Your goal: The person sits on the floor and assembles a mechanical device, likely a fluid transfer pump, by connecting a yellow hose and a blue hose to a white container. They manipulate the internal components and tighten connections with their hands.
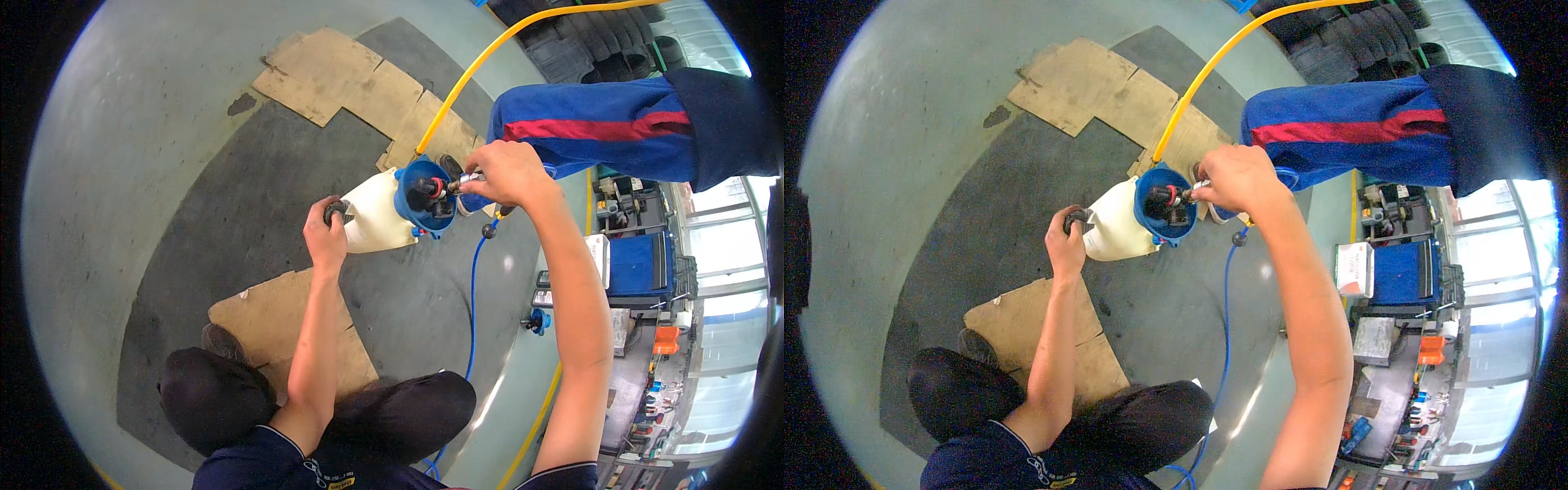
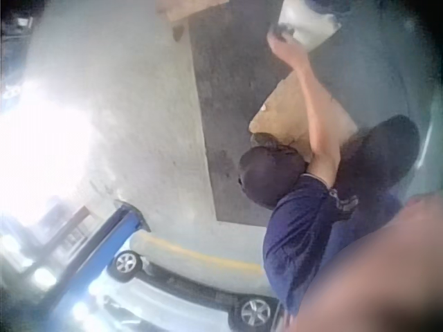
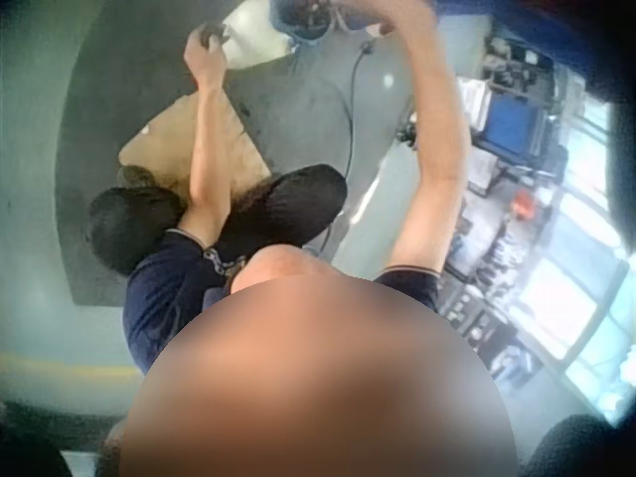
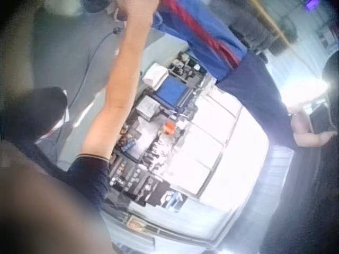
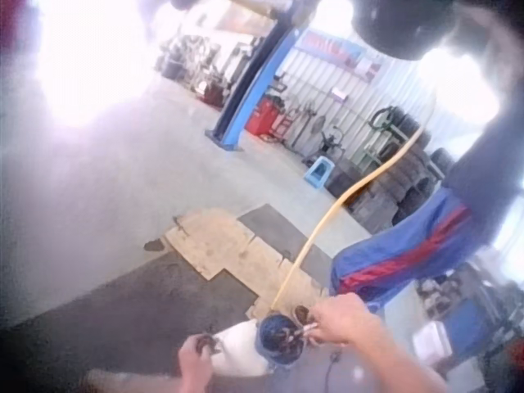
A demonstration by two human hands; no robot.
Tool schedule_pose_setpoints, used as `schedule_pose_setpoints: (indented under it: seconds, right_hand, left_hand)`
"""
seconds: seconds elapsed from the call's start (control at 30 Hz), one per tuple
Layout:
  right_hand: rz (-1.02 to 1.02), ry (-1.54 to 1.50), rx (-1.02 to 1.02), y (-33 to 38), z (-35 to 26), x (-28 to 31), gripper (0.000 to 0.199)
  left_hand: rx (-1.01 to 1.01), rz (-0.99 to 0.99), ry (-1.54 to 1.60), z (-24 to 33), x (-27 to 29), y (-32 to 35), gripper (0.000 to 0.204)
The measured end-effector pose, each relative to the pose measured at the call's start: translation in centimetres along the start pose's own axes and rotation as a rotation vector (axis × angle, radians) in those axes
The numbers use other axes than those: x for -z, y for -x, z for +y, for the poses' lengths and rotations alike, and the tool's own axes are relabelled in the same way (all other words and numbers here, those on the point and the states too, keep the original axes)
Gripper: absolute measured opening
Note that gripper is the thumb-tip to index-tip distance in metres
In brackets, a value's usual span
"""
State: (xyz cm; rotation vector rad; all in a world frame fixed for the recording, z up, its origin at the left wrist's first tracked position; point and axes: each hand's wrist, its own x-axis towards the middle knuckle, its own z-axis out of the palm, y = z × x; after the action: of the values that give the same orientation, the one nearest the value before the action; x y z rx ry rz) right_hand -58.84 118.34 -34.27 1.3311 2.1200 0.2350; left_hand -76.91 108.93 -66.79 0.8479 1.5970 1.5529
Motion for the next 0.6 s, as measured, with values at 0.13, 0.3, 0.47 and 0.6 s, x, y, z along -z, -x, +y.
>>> schedule_pose_setpoints:
  seconds: [0.13, 0.3, 0.47, 0.6]
  right_hand:
    - [0.043, -0.04, -0.035, 0.2, 0.8, -2.0, 0.036]
    - [0.053, -0.054, -0.011, -0.2, 0.6, -2.2, 0.035]
    - [0.06, -0.009, -0.029, -0.3, 0.3, -1.7, 0.039]
    - [0.092, -0.043, -0.042, -0.2, 0.0, -2.0, 0.039]
  left_hand:
    - [-0.07, -0.065, 0.045, 0.2, -0.9, 0.9, 0.034]
    - [-0.222, -0.121, 0.061, 2.2, -2.8, 3.4, 0.041]
    - [-0.246, -0.342, 0.038, 3.7, -5.8, 7.4, 0.027]
    - [-0.296, -0.253, -0.093, 3.6, -6.9, 10.5, 0.028]
